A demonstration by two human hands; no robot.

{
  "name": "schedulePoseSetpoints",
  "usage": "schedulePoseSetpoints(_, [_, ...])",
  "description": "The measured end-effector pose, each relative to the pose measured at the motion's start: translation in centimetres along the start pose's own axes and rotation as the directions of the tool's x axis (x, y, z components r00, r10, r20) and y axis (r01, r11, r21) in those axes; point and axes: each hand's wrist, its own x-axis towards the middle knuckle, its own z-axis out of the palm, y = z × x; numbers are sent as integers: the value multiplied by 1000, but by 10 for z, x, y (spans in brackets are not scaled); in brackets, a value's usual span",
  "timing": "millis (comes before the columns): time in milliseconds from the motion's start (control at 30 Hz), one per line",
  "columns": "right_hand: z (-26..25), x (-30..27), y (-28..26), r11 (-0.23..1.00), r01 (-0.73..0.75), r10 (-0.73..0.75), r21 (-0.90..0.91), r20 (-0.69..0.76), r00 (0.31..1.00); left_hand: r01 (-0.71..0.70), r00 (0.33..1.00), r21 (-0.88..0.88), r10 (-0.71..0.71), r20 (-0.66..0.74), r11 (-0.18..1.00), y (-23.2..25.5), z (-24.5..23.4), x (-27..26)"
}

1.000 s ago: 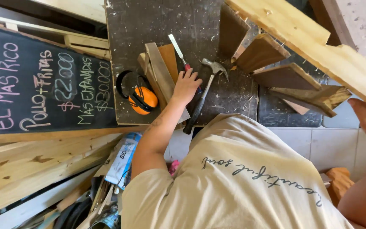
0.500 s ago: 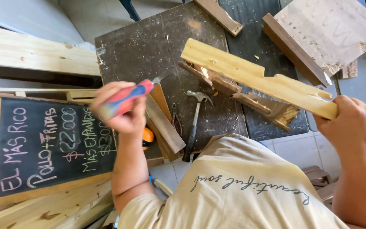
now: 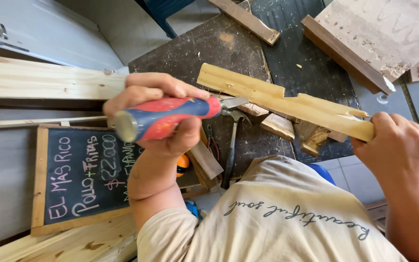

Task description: Using a chisel and hammer to pry apart and clean wooden slats from a crate on a workbench.

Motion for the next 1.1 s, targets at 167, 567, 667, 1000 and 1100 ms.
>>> schedulePoseSetpoints(167, [-8,2,-3,998,9,-11,63,41,999,146,989,69,-147,9,987,-2,12,-10])
schedulePoseSetpoints(567, [3,-3,-5,990,20,-16,142,-29,999,266,963,539,-237,-125,799,-7,21,11])
schedulePoseSetpoints(667, [-3,-5,-7,995,23,-21,98,-21,1000,327,945,423,-306,-120,845,-16,23,5])
schedulePoseSetpoints(1000, [-17,-12,-11,995,21,-20,96,-10,1000,204,946,457,-294,135,866,-74,72,22])
schedulePoseSetpoints(1100, [-25,-15,-12,999,29,-32,25,135,990,181,914,333,-283,290,925,-85,81,18])
